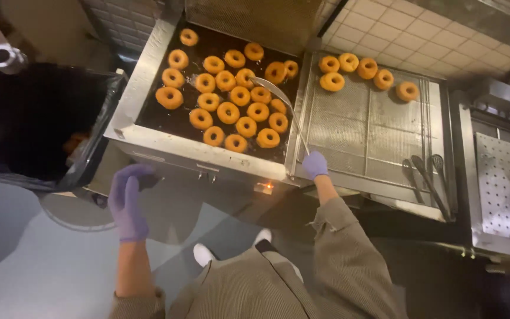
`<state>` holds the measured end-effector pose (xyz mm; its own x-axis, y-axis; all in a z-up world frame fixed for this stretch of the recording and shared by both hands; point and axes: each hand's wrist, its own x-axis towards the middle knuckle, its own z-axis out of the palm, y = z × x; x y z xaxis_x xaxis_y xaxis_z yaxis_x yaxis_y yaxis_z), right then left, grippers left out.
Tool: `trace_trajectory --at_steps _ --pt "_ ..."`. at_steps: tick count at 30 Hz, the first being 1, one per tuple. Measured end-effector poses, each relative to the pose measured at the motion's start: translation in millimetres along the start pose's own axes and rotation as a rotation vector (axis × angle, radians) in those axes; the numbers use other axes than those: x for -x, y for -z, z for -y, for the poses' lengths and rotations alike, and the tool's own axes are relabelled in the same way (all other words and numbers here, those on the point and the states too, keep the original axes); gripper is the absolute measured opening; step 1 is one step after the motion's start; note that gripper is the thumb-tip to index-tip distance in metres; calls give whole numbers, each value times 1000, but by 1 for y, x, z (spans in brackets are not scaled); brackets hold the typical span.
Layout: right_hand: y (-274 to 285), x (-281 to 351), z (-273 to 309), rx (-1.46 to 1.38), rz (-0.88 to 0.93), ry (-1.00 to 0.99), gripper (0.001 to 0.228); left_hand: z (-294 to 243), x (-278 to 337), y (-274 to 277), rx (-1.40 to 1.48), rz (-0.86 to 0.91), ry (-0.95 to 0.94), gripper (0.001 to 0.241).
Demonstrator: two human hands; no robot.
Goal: Fry donuts by flipping them in deep fryer oil and transferring cooked donuts to a cooling rack and lined tray.
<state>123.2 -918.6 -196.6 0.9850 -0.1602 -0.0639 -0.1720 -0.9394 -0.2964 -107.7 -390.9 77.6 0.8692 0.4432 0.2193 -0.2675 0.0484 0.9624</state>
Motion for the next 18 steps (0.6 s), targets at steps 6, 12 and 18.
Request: trace_trajectory --at_steps 6,12,18 --pt "-50 40 -84 433 324 402 23 12 -14 -16 -192 86 -43 31" --pt "-2 97 -84 -667 707 -426 18 14 -20 -39 -140 -53 6 29" --pt "6 87 -37 -917 1009 -432 16 15 -23 -71 -133 -112 18 26"
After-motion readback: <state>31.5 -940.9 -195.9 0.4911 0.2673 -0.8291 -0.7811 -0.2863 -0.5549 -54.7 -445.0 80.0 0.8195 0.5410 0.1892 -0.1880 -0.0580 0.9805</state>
